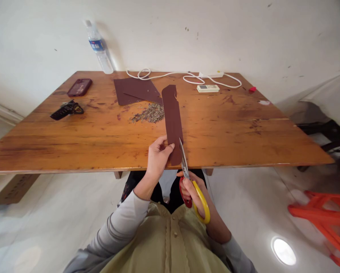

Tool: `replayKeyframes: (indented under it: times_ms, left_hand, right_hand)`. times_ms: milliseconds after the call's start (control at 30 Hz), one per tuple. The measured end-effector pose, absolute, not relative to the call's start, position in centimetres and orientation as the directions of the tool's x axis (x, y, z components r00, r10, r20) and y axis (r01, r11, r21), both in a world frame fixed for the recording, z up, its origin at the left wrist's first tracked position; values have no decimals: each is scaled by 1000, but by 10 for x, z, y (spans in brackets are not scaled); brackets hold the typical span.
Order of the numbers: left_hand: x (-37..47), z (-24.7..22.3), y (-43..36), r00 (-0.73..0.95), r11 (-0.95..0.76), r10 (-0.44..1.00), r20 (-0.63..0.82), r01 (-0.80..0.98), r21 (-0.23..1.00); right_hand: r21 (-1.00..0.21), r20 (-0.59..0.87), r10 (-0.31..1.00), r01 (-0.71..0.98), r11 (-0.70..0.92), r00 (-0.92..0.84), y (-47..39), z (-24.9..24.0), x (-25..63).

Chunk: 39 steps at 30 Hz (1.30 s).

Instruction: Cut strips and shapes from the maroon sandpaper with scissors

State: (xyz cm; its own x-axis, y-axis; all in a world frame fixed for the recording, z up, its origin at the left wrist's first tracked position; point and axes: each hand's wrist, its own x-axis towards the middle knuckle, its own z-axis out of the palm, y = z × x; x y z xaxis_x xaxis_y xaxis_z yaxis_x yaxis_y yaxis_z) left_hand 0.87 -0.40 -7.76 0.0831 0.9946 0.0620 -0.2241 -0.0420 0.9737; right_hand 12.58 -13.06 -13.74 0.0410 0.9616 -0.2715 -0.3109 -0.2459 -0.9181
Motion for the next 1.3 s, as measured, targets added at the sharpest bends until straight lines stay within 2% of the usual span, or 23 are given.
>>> replayKeyframes:
  times_ms: [300, 500, 800, 1300]
  left_hand:
    - [8, -80, -3, 74, -28, 996, 43, -193, 981]
    - [9, -78, -3, 59, 12, 998, 3, -251, 968]
    - [11, -80, -4, -29, 28, 999, -37, -267, 963]
    - [11, -81, -6, -21, 23, 999, -30, -268, 963]
  right_hand:
    - [-880, -339, 940, -361, -309, 23, -128, -133, 126]
    - [-936, -232, 972, -276, -216, 25, -135, -126, 131]
    - [-958, -205, 979, -206, -198, 12, -131, -130, 136]
    - [-939, -214, 976, -284, -196, 35, -133, -133, 123]
